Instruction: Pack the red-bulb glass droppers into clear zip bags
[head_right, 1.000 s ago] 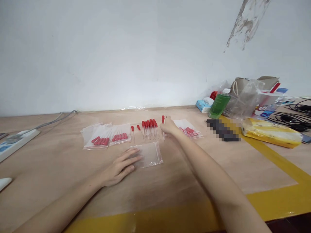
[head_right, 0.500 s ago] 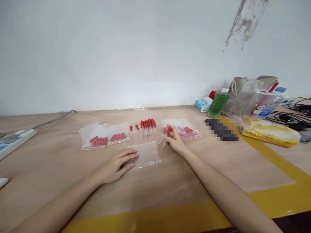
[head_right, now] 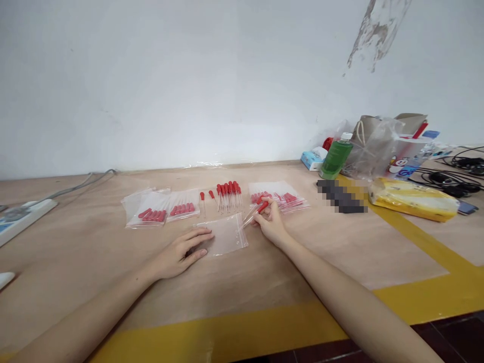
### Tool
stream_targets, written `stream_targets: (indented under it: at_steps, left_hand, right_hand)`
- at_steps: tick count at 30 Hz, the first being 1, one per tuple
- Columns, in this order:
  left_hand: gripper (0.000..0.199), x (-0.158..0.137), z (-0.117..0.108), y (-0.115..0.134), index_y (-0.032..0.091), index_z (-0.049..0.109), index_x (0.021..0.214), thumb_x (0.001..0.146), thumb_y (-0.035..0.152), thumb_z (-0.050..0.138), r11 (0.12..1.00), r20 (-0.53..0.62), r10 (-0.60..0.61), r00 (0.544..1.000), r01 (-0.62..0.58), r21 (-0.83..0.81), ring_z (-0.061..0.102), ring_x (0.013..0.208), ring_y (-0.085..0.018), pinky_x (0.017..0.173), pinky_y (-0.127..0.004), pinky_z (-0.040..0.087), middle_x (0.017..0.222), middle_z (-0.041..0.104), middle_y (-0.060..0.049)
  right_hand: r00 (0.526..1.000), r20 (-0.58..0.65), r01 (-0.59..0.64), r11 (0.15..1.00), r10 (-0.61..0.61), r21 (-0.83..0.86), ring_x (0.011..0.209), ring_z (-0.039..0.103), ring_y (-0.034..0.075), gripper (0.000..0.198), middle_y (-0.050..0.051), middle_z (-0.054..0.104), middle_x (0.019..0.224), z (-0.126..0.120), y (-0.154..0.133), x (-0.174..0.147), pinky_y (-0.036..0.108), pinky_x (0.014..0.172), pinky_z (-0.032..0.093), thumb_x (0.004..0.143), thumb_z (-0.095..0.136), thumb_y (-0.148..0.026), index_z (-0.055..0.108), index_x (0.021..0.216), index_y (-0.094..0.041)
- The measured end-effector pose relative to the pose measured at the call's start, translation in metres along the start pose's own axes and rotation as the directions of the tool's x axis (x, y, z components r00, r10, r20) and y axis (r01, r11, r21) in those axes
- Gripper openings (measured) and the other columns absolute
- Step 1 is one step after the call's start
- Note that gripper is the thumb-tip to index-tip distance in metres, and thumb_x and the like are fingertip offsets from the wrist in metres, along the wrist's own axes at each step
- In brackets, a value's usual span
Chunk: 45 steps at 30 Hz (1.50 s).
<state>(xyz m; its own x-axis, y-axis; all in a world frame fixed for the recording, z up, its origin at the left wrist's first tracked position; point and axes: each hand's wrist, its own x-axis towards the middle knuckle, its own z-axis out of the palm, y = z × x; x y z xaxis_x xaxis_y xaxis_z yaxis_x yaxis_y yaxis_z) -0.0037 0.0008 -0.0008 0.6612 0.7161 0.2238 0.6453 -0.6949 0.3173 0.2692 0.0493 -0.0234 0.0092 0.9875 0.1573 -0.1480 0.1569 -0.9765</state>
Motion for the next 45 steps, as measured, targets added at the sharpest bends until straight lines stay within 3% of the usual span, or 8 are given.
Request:
stream_targets:
  at_steps: [5, 10, 13, 22, 28, 33, 38, 45]
  left_hand:
    - [0.04, -0.001, 0.0, 0.001, 0.026, 0.043, 0.129, 0.09, 0.035, 0.044, 1.0, -0.005, -0.002, 1.0, 0.002, -0.023, 0.042, 0.12, -0.021, 0.099, -0.04, 0.037, 0.129, 0.047, -0.006]
    - [0.045, -0.002, 0.001, 0.002, 0.025, 0.043, 0.129, 0.086, 0.039, 0.049, 0.996, 0.014, 0.019, 1.0, -0.017, -0.083, 0.043, 0.119, -0.023, 0.1, -0.042, 0.037, 0.129, 0.048, -0.007]
    - [0.045, -0.003, 0.001, 0.003, 0.025, 0.045, 0.128, 0.086, 0.039, 0.051, 0.995, 0.025, 0.024, 0.999, -0.022, -0.102, 0.043, 0.119, -0.023, 0.099, -0.043, 0.037, 0.128, 0.049, -0.007]
    - [0.036, -0.002, 0.002, 0.01, 0.028, 0.056, 0.117, 0.084, 0.042, 0.052, 0.998, 0.021, 0.036, 0.999, -0.035, -0.045, 0.043, 0.119, -0.024, 0.1, -0.045, 0.035, 0.127, 0.05, -0.005]
    - [0.032, -0.001, 0.006, 0.011, 0.028, 0.06, 0.112, 0.083, 0.041, 0.054, 0.998, -0.026, 0.04, 0.999, -0.042, -0.053, 0.047, 0.113, -0.023, 0.098, -0.044, 0.036, 0.121, 0.054, -0.005]
    - [0.033, 0.0, 0.006, 0.01, 0.028, 0.059, 0.114, 0.084, 0.04, 0.053, 0.997, -0.044, 0.057, 0.997, -0.06, -0.056, 0.048, 0.111, -0.023, 0.098, -0.044, 0.035, 0.12, 0.054, -0.006]
    - [0.032, 0.001, 0.005, 0.012, 0.028, 0.058, 0.114, 0.085, 0.039, 0.052, 0.996, -0.047, 0.062, 0.997, -0.064, -0.055, 0.047, 0.111, -0.023, 0.096, -0.042, 0.036, 0.119, 0.055, -0.006]
    - [0.031, 0.0, 0.006, 0.012, 0.027, 0.059, 0.113, 0.085, 0.039, 0.052, 0.997, -0.075, 0.066, 0.995, -0.069, -0.045, 0.049, 0.109, -0.023, 0.095, -0.041, 0.038, 0.116, 0.056, -0.006]
  right_hand:
    - [0.909, 0.347, -0.199, 0.972, 0.231, -0.127, 0.063, 0.06, 0.013, 0.043, -0.003, 0.058, 0.068, -0.016, -0.017, -0.005, 0.03, 0.064, 0.047, 0.06, 0.071, -0.042, 0.044, 0.086, -0.021]
    - [0.806, 0.519, 0.039, 0.85, 0.283, -0.525, 0.047, 0.039, 0.005, 0.03, -0.006, 0.048, 0.053, -0.03, -0.037, -0.006, 0.019, 0.043, 0.027, 0.06, 0.071, -0.041, 0.058, 0.071, -0.016]
    - [0.785, 0.553, 0.112, 0.814, 0.279, -0.57, 0.046, 0.034, 0.005, 0.028, -0.006, 0.045, 0.052, -0.025, -0.039, -0.01, 0.02, 0.042, 0.022, 0.064, 0.068, -0.042, 0.061, 0.073, -0.016]
    - [0.825, 0.485, 0.061, 0.807, 0.29, -0.587, 0.045, 0.038, 0.005, 0.025, -0.004, 0.051, 0.052, -0.011, -0.032, -0.02, 0.018, 0.042, 0.026, 0.064, 0.067, -0.038, 0.057, 0.064, -0.015]
    - [0.805, 0.529, -0.021, 0.904, 0.269, -0.428, 0.05, 0.044, 0.005, 0.028, -0.003, 0.055, 0.057, 0.001, -0.027, -0.026, 0.018, 0.046, 0.033, 0.059, 0.071, -0.039, 0.061, 0.069, -0.015]
    - [0.732, 0.519, -0.219, 0.874, 0.441, -0.433, 0.046, 0.049, 0.006, 0.038, -0.002, 0.059, 0.059, 0.008, -0.028, -0.032, 0.018, 0.042, 0.038, 0.058, 0.072, -0.044, 0.062, 0.079, -0.014]
    - [0.799, 0.39, -0.349, 0.88, 0.459, -0.321, 0.046, 0.051, 0.006, 0.039, -0.003, 0.057, 0.056, 0.013, -0.027, -0.034, 0.017, 0.043, 0.043, 0.06, 0.07, -0.049, 0.057, 0.073, -0.015]
    - [0.777, 0.375, -0.453, 0.862, 0.506, -0.226, 0.059, 0.061, 0.012, 0.047, 0.003, 0.06, 0.063, 0.024, -0.033, -0.043, 0.027, 0.058, 0.052, 0.066, 0.06, -0.059, 0.062, 0.076, -0.013]
